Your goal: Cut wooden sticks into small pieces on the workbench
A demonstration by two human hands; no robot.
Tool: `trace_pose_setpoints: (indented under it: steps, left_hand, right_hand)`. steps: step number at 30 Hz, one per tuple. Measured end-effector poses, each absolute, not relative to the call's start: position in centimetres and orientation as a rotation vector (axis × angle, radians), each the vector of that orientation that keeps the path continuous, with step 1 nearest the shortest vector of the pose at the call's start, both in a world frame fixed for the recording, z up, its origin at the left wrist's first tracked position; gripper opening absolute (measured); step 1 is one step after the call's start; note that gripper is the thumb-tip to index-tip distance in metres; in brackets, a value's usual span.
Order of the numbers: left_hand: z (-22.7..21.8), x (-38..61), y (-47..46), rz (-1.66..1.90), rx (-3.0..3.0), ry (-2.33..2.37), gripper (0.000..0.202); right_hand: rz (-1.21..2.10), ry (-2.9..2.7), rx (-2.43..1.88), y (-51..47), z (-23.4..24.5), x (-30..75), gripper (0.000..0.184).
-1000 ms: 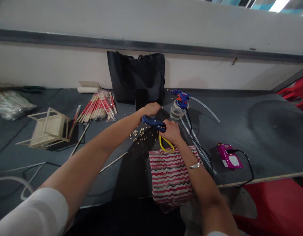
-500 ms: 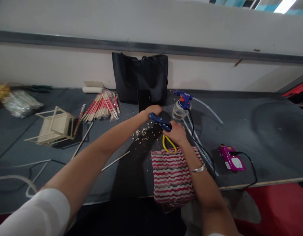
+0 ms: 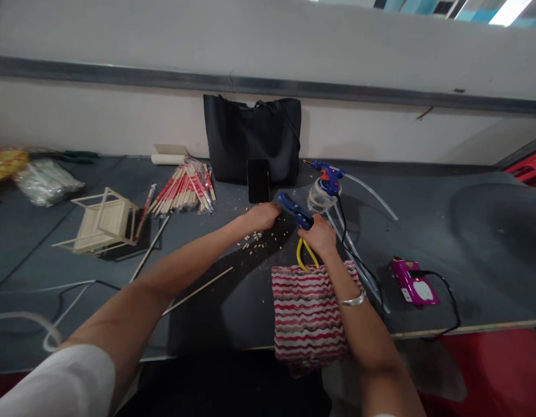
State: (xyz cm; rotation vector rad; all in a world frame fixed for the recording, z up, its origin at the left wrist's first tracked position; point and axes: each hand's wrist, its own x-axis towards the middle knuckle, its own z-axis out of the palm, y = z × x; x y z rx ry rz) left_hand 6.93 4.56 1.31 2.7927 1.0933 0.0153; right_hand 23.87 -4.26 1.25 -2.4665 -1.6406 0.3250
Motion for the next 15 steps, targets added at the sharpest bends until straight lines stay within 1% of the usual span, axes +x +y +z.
trace_pose_setpoints:
  steps: [2, 4, 6, 9, 11, 13, 15]
  left_hand:
    - [1.5, 5.8, 3.6, -0.055, 2.792, 1.077, 0.031]
    - [1.6, 4.2, 3.2, -0.078, 2.751, 1.029, 0.027]
    - [1.4, 2.5, 3.4, 0.016, 2.662, 0.910, 0.021]
    - [0.9, 0.2, 5.1, 0.365, 2.401, 0.929, 0.015]
    - [0.4, -0.7, 7.0, 0.734, 2.125, 1.134, 0.010]
    - [0.1, -0.8, 9.1, 1.085, 1.715, 1.328, 0.012]
    - [-0.1, -0.3, 11.1, 1.221, 1.323, 1.347, 0.014]
  right_hand:
    - [0.306, -1.644, -2.463, -4.3, 1.3, 23.8, 0.037]
    - [0.286, -1.653, -2.453, -4.3, 1.2, 23.9, 0.038]
    - [0.281, -1.669, -2.439, -4.3, 1.1, 23.9, 0.035]
    - [0.284, -1.683, -2.427, -4.4, 1.0, 23.9, 0.030]
    - [0.264, -1.690, -2.427, -4.4, 1.0, 23.9, 0.029]
    - [0.248, -1.707, -2.431, -4.4, 1.0, 23.9, 0.028]
    - [0.248, -1.721, -2.431, -4.3, 1.1, 23.8, 0.028]
